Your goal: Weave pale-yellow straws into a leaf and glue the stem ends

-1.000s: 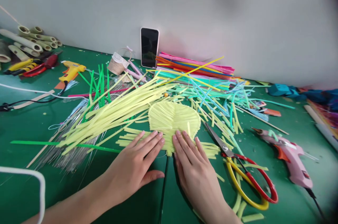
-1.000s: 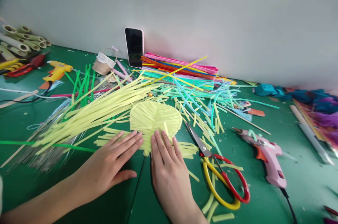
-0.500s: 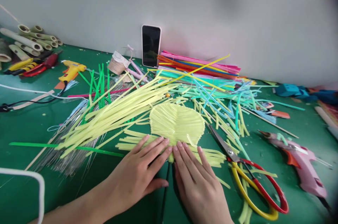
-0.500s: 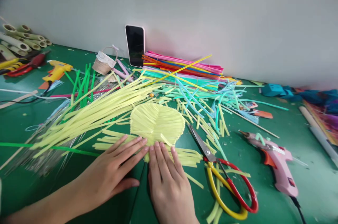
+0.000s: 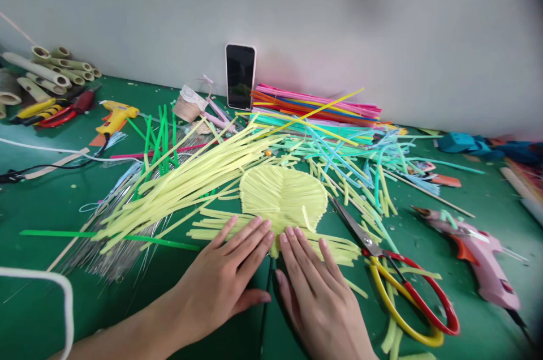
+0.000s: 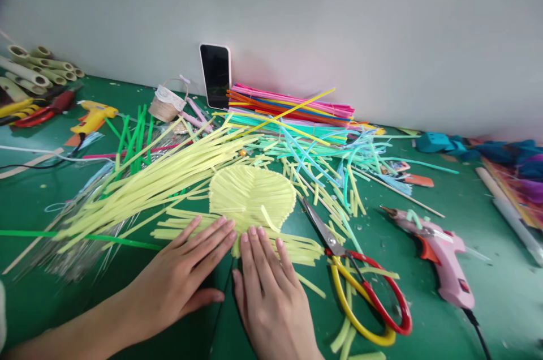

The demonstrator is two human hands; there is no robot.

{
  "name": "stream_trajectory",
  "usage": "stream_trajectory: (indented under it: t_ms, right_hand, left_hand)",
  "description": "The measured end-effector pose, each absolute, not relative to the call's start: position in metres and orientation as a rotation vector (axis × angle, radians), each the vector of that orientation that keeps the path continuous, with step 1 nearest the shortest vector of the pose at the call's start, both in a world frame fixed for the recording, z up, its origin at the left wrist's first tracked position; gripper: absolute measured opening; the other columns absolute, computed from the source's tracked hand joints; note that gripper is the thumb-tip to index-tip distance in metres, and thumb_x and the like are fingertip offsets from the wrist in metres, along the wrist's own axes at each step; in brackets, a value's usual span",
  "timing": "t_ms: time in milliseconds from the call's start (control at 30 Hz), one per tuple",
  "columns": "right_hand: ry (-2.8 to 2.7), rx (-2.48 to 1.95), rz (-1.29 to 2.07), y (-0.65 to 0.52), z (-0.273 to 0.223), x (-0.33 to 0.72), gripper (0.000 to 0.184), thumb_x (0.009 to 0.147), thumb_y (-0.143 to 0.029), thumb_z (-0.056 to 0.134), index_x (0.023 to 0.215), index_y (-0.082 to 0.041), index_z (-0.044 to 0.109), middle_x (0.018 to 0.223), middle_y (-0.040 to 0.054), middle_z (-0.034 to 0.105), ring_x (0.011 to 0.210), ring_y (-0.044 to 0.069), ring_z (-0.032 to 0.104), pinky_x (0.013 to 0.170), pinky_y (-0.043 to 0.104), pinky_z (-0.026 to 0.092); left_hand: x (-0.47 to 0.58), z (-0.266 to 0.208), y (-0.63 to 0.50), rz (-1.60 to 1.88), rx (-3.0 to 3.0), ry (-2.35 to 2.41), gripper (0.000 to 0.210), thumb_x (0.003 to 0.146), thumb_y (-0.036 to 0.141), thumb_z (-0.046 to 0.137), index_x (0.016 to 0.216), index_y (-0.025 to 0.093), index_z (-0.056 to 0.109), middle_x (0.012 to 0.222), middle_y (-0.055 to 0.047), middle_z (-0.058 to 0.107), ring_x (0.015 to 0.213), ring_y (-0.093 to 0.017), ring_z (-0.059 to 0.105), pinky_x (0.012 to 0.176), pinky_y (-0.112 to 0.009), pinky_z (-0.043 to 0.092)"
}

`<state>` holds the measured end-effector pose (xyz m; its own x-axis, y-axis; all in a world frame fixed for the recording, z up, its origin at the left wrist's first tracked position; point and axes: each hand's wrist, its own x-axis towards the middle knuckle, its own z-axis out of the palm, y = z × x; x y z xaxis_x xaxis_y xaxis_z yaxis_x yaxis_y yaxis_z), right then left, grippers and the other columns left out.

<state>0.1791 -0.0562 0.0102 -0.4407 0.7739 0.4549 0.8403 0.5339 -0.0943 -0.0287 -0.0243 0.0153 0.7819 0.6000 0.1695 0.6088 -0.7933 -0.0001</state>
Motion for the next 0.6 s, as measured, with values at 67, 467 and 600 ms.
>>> stream_trajectory:
  t_ms: [67, 467, 600]
  right_hand:
    - [-2.315, -1.283, -0.177, -0.0577, 0.0111, 0.1814, 0.038, 0.096, -0.021, 0.055, 0.129, -0.006, 0.062, 0.137, 0.0121, 0.060, 0.127, 0.024, 0.057, 0.121, 0.038, 0.024]
    - [-2.379, -1.339, -0.156, -0.0552, 0.0068, 0.1847, 0.042, 0.099, -0.032, 0.050, 0.133, -0.009, 0.060, 0.143, 0.0086, 0.055, 0.132, 0.024, 0.052, 0.121, 0.037, 0.020]
    - [-2.399, -1.387, -0.176, -0.0571, 0.0057, 0.1837, 0.046, 0.100, -0.038, 0.045, 0.135, -0.010, 0.058, 0.145, 0.0079, 0.053, 0.133, 0.023, 0.051, 0.121, 0.037, 0.017]
  left_hand:
    - [-0.0283, 0.0186, -0.0271, -0.252, -2.939, -0.972, 0.066, 0.100, 0.051, 0.038, 0.151, 0.009, 0.032, 0.159, -0.010, 0.033, 0.149, -0.026, 0.023, 0.123, -0.046, 0.012]
    - [-0.0235, 0.0157, -0.0348, -0.160, -3.042, -1.148, 0.078, 0.097, 0.060, 0.036, 0.156, 0.011, 0.019, 0.163, -0.016, 0.020, 0.151, -0.032, 0.011, 0.119, -0.051, 0.022]
    - [-0.0239, 0.0170, -0.0344, -0.189, -3.044, -1.201, 0.081, 0.096, 0.061, 0.039, 0.157, 0.013, 0.016, 0.163, -0.022, 0.014, 0.151, -0.036, 0.009, 0.118, -0.054, 0.024]
